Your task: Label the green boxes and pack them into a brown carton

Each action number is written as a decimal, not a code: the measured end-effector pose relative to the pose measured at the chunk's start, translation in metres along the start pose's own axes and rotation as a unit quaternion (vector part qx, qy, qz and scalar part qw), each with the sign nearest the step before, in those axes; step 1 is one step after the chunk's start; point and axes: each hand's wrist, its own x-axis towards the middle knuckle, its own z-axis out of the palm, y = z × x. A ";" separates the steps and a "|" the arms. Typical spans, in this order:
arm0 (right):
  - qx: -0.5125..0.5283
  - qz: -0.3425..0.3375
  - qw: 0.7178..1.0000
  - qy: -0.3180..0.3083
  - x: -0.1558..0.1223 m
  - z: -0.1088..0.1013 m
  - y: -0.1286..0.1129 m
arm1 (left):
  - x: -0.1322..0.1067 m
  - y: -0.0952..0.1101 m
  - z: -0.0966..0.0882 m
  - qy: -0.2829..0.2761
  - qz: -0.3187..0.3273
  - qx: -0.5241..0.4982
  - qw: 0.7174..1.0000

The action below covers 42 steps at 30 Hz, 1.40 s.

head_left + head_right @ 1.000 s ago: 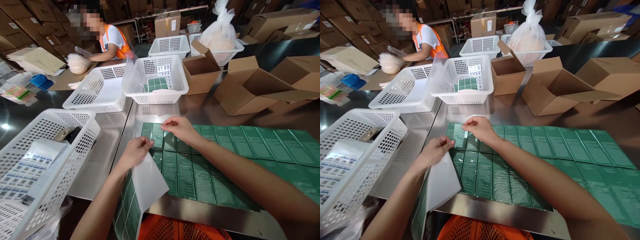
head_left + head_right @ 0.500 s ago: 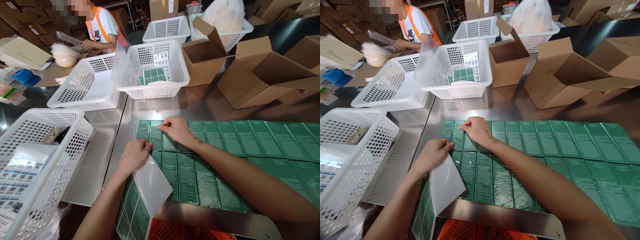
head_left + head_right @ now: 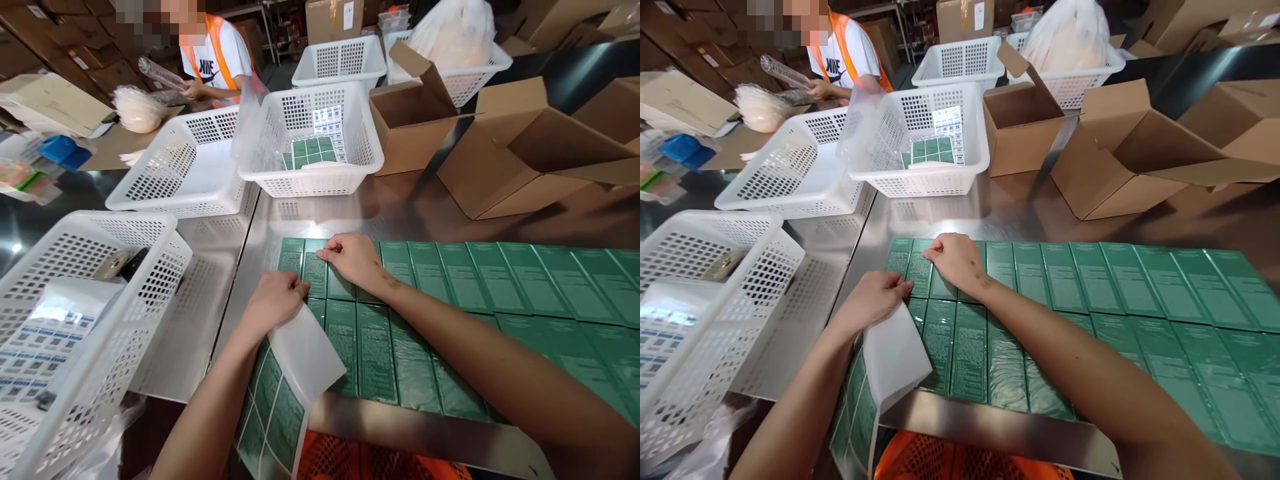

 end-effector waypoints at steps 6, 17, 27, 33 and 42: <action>-0.022 0.020 0.998 0.048 0.005 0.002 0.001 | -0.007 0.001 0.000 0.047 -0.006 0.019 0.999; 0.059 -0.332 0.935 0.108 -0.148 -0.020 -0.043 | -0.058 -0.001 -0.032 0.485 -0.025 -0.114 0.867; 0.197 -0.192 0.960 0.047 -0.178 -0.006 -0.033 | -0.054 0.009 -0.032 0.483 0.010 -0.269 0.834; 0.252 -0.172 0.946 0.109 -0.179 -0.026 -0.030 | -0.090 -0.016 -0.028 0.224 0.017 -0.451 0.864; 0.228 -0.112 0.961 0.110 -0.183 -0.034 -0.024 | -0.134 -0.024 -0.007 0.171 0.091 -0.421 0.886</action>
